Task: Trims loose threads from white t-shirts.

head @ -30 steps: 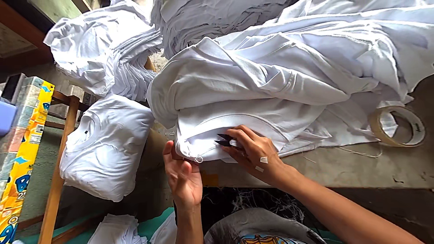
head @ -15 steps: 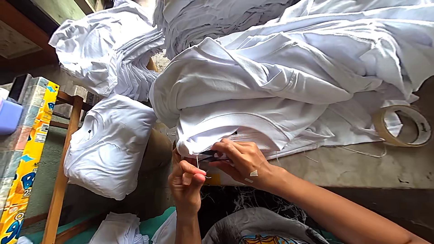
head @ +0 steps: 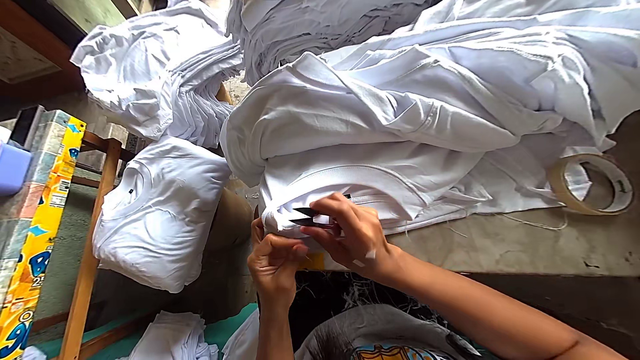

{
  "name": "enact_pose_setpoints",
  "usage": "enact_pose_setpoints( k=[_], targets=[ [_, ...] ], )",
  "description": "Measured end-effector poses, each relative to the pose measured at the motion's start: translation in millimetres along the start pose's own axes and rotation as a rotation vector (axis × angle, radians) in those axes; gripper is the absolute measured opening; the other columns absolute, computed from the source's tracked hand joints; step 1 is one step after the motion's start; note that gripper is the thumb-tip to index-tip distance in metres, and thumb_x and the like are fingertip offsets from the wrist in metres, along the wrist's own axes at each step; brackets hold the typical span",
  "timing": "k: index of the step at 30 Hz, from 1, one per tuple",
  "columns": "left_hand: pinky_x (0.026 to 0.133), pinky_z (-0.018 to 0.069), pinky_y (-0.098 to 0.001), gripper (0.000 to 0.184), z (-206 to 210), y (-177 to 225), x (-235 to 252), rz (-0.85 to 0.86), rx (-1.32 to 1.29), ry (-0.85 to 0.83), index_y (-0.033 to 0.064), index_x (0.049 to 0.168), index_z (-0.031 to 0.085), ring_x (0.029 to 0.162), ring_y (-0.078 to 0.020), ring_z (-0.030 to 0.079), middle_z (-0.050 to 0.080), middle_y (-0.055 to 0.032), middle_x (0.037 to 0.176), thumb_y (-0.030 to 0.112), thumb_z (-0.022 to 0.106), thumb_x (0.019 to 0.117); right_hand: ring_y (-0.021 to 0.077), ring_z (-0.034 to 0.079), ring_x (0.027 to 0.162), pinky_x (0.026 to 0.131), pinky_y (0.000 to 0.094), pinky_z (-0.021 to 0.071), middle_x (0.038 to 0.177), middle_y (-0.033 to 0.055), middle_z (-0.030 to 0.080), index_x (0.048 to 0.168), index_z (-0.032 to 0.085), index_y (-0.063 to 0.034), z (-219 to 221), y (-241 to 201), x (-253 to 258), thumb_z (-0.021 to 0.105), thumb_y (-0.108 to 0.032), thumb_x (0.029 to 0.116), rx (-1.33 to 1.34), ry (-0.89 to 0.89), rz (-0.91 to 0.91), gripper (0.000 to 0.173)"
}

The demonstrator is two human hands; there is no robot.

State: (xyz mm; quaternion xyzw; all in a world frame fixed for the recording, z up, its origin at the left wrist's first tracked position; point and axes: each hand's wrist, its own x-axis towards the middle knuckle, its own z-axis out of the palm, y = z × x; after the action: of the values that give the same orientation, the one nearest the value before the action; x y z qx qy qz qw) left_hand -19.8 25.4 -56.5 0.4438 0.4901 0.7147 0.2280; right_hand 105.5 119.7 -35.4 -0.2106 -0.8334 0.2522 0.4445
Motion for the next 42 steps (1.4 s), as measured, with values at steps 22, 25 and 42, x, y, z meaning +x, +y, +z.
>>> enact_pose_setpoints(
  k=[22, 25, 42],
  targets=[
    [0.074, 0.0505, -0.0076, 0.024, 11, 50, -8, 0.131, 0.4, -0.189, 0.0204, 0.092, 0.066, 0.082, 0.0102, 0.062, 0.065, 0.0161, 0.086, 0.033, 0.051, 0.1073, -0.0017, 0.058, 0.087, 0.075, 0.0128, 0.0483, 0.124, 0.0139, 0.062, 0.136, 0.055, 0.0076, -56, -9, -2, 0.051, -0.024, 0.1066, 0.664, -0.217, 0.38, 0.043],
    [0.098, 0.047, -0.0231, 0.044, 44, 35, 18, 0.208, 0.601, -0.411, 0.0147, 0.081, 0.061, 0.112, -0.0062, 0.061, 0.069, 0.0038, 0.11, 0.043, 0.042, 0.1088, -0.0111, 0.045, 0.063, 0.056, 0.0078, 0.0388, 0.098, -0.0046, 0.064, 0.121, 0.059, -0.0008, -81, 3, -25, 0.047, -0.021, 0.1074, 0.528, 0.163, 0.448, 0.027],
    [0.097, 0.0505, -0.0159, 0.035, 145, 12, 67, 0.284, 0.347, -0.51, -0.0083, 0.113, 0.07, 0.108, -0.0047, 0.065, 0.071, -0.0161, 0.112, 0.011, 0.076, 0.0854, -0.0133, 0.048, 0.067, 0.058, 0.0051, 0.0429, 0.094, -0.0079, 0.06, 0.119, 0.051, -0.0053, -118, 30, -80, 0.055, -0.028, 0.1056, 0.301, 0.426, 0.485, 0.026]
  ],
)
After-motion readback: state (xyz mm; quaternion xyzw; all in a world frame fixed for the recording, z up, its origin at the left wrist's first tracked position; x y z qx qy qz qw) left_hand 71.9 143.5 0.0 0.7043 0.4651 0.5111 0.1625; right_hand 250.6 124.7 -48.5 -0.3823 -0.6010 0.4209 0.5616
